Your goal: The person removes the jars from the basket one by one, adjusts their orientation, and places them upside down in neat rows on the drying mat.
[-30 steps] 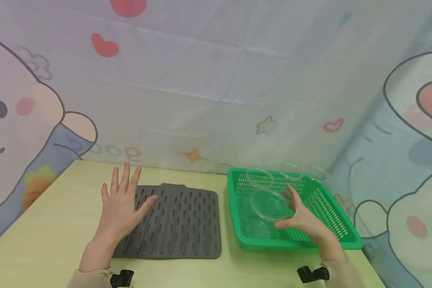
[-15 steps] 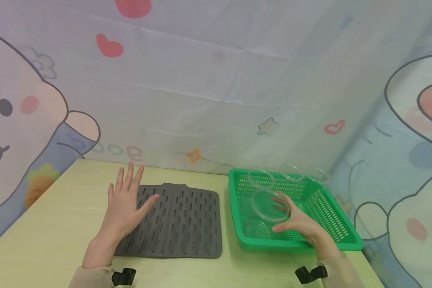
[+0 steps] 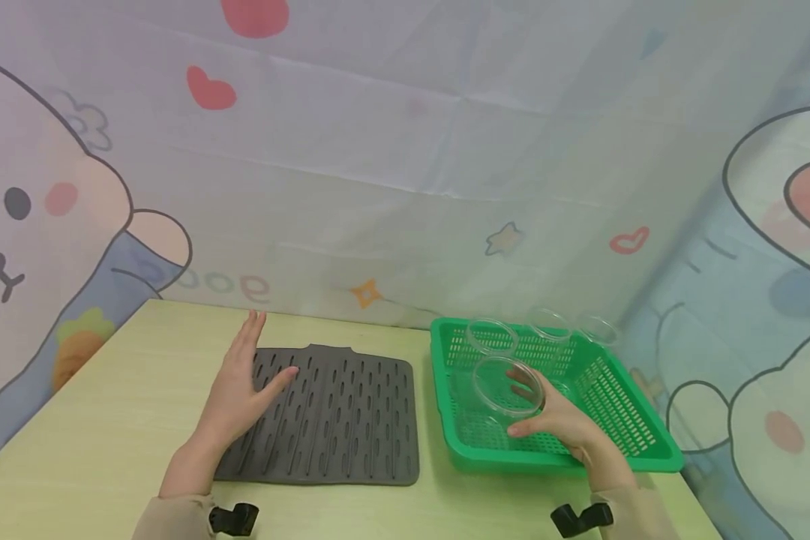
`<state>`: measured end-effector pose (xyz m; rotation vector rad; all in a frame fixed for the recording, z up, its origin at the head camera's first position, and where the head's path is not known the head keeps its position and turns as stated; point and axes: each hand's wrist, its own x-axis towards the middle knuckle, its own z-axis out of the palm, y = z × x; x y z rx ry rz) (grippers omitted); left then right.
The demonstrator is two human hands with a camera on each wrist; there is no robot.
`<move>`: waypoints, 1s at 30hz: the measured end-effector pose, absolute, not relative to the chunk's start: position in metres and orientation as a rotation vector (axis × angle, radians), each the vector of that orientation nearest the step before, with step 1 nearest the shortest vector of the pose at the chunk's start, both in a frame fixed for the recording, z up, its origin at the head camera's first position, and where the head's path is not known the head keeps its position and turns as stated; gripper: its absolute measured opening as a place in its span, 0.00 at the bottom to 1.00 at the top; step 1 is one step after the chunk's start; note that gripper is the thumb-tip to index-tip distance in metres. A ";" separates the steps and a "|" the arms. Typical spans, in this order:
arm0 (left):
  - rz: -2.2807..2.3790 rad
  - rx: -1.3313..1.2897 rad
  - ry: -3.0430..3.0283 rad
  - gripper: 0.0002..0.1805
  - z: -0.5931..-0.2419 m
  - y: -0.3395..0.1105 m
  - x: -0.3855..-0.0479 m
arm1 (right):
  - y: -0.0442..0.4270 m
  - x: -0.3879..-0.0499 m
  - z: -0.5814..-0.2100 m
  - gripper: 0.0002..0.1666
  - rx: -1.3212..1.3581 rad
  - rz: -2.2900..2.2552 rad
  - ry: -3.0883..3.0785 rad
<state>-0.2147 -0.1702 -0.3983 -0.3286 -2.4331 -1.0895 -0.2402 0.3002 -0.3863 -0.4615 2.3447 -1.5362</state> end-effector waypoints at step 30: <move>-1.495 -0.198 -2.296 0.44 -0.432 -0.217 -0.222 | 0.283 -0.223 -0.371 0.57 -0.300 -1.678 2.553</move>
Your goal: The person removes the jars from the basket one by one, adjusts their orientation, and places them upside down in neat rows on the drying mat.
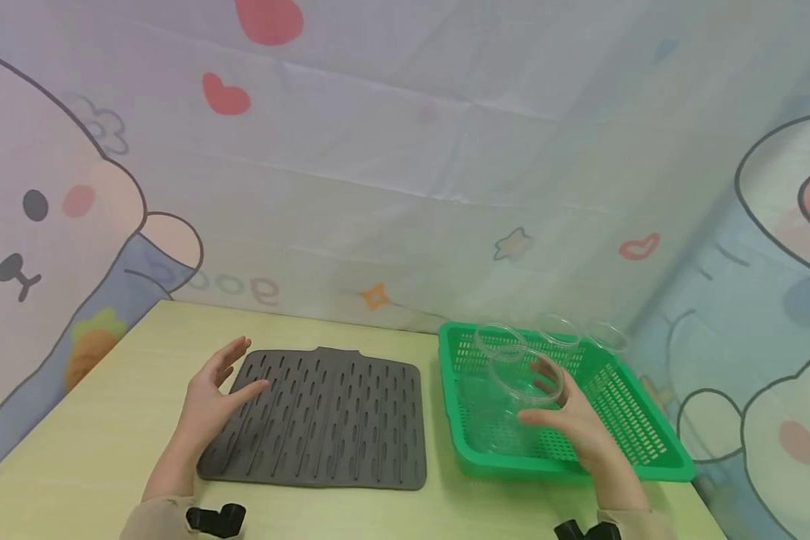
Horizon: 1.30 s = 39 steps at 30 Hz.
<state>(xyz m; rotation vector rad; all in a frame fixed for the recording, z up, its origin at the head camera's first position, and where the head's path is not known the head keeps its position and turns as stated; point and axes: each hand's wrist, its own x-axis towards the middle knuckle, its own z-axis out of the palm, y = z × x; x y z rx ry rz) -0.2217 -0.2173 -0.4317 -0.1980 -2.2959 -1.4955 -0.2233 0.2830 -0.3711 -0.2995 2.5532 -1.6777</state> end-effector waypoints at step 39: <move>-1.612 -0.198 -2.404 0.49 -0.442 -0.234 -0.218 | 0.208 -0.224 -0.264 0.60 -0.348 -1.758 2.948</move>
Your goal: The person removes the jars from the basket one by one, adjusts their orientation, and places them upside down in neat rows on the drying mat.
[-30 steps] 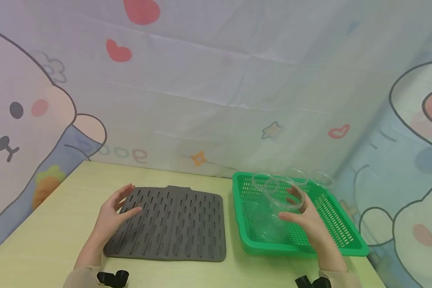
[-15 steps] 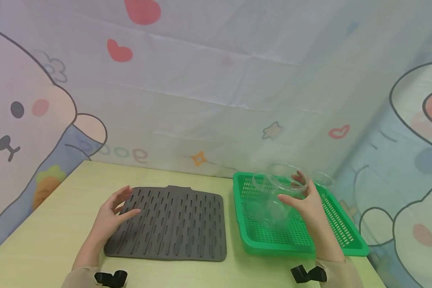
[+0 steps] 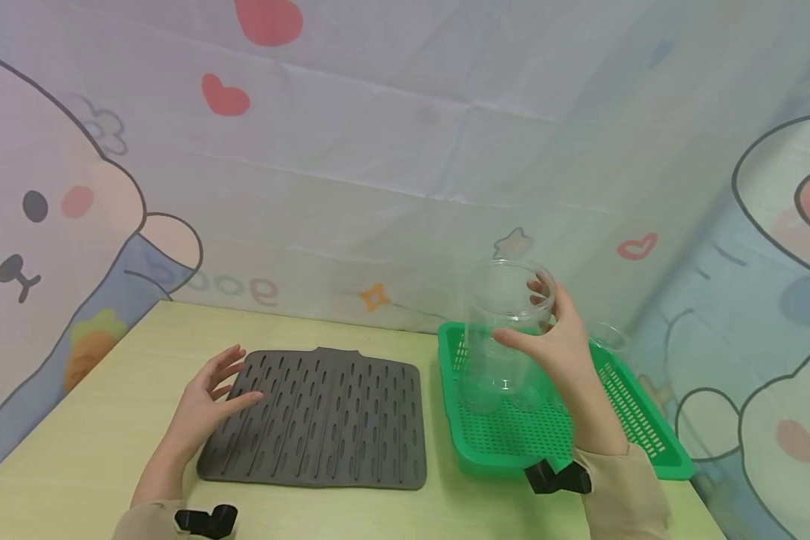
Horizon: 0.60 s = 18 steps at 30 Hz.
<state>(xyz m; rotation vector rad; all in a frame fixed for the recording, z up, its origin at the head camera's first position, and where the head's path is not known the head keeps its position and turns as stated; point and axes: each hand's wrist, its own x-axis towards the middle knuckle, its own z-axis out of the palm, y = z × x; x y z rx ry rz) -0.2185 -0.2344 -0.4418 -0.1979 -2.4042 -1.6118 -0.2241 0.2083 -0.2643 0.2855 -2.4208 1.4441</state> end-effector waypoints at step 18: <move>-1.673 -0.291 -2.385 0.56 -0.437 -0.228 -0.224 | 0.104 -0.238 -0.284 0.65 0.568 1.210 -2.291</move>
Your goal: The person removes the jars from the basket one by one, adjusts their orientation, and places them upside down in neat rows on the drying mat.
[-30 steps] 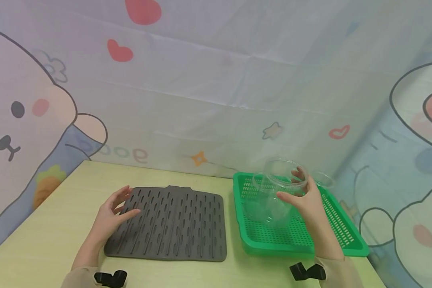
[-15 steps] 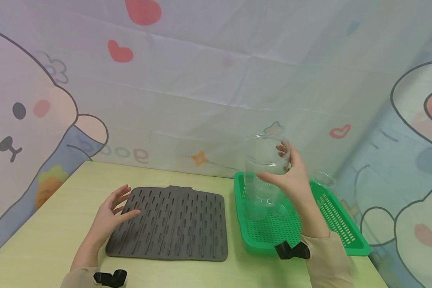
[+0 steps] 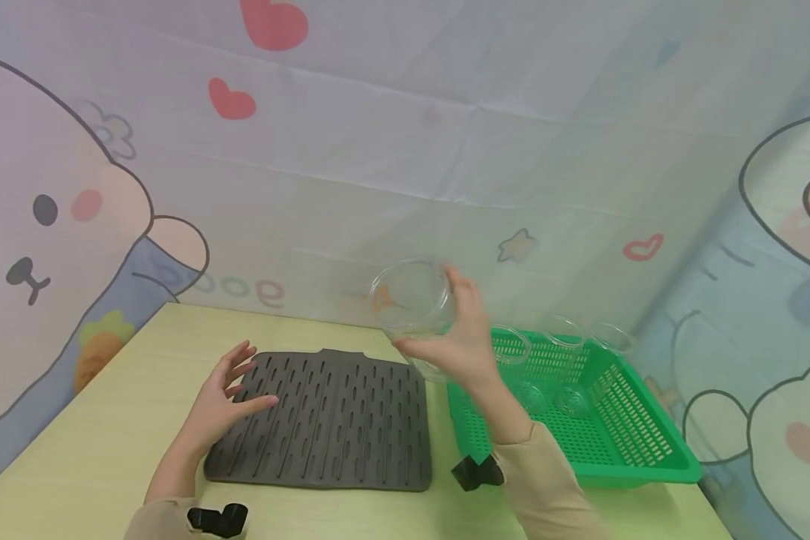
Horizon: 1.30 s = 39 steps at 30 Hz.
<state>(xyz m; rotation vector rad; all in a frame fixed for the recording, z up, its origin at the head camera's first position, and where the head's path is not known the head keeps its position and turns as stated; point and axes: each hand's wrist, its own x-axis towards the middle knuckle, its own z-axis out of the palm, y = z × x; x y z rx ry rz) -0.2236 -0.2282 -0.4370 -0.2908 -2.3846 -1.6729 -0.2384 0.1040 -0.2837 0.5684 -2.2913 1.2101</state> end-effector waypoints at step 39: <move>-1.803 -0.519 -2.348 0.56 -0.428 -0.210 -0.221 | -0.007 -0.229 -0.394 0.64 0.743 0.164 -2.349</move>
